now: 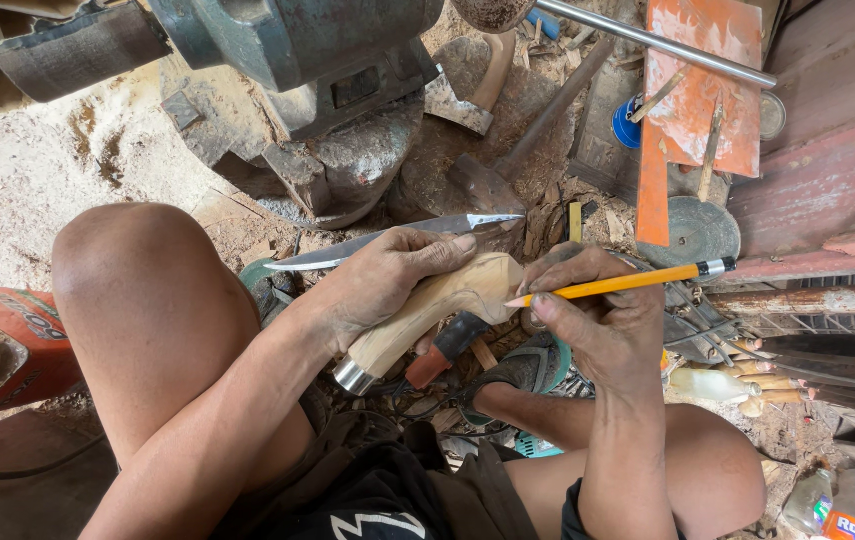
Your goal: The person holds a wooden knife handle and uses a pencil to draw lines along its contours. The person rotates the handle to mark different sides, preparing it for further shaping.
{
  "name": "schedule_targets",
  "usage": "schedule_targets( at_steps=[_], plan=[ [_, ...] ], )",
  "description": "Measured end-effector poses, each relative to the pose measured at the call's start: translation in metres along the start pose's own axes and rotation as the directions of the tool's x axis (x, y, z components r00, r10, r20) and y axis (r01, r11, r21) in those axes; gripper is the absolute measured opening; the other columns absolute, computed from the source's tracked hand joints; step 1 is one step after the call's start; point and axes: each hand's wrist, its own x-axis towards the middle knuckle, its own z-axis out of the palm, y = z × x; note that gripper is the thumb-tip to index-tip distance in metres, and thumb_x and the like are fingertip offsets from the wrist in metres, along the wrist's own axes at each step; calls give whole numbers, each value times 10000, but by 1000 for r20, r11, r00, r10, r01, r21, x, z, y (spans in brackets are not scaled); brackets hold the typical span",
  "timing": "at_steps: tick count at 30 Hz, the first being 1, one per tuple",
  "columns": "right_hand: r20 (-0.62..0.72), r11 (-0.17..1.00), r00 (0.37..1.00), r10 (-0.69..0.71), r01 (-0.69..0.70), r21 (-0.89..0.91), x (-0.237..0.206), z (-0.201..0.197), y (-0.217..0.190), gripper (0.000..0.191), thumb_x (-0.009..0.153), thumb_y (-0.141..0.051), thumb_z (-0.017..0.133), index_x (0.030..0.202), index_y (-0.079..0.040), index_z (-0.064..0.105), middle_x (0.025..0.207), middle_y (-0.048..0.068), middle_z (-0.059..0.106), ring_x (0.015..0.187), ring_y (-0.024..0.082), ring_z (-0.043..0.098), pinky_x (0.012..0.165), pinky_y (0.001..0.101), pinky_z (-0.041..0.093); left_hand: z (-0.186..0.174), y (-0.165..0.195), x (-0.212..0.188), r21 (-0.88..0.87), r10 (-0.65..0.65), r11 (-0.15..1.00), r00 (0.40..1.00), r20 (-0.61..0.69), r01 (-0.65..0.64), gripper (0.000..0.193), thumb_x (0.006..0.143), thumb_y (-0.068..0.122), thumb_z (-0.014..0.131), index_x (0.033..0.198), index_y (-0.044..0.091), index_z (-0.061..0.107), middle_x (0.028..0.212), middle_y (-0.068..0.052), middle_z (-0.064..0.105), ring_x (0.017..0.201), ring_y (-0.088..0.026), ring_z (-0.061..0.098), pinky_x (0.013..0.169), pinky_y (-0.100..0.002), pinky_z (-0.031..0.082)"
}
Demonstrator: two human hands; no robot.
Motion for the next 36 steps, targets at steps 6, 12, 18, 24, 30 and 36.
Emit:
schedule_targets(
  at_steps=[6,12,18,24,30,36],
  plan=[
    [60,992,998,-29,36,-118,0,-3,0,156,860,38,763,1004,29,704,987,207,739,893,199,735,776,285,593,0,0,-1,-27,-32,999,999,0,32,413,1023,318,577,1067,-71,710,734,-125,709,447,-143,629,366,-270,529],
    [-28,1000,1000,9,-10,-23,-1,0,4,168,878,38,769,1031,31,698,996,206,726,811,171,713,694,256,590,1,4,-1,-17,-25,1000,1000,18,25,421,1022,327,579,1091,-69,705,755,-115,714,469,-138,637,375,-270,538],
    [25,996,1000,-15,17,-88,-1,-2,5,153,898,47,760,1039,40,700,1006,194,709,794,147,682,690,237,571,3,3,-2,24,-31,999,999,-9,32,421,1013,333,587,1102,-58,715,775,-109,716,493,-128,645,385,-269,547],
    [-41,999,999,9,-11,-52,0,1,5,127,914,54,742,1033,49,695,1023,191,714,792,151,690,673,243,588,3,2,-1,73,-27,997,999,-30,29,423,1005,349,591,1096,-41,728,741,-107,702,480,-127,641,376,-265,537],
    [-68,1000,997,31,-31,3,0,3,6,147,905,49,758,1037,44,692,1026,199,714,794,151,686,659,248,592,2,2,-1,140,-20,990,998,-63,29,440,1010,362,592,1069,-49,736,733,-112,701,489,-135,637,393,-273,543],
    [21,999,999,-27,28,-46,1,3,4,139,919,42,747,1047,35,692,1022,182,716,823,155,697,694,242,590,2,1,1,209,7,978,997,-72,8,455,998,387,605,1076,-33,763,775,-95,731,592,-117,664,491,-261,552]
  ],
)
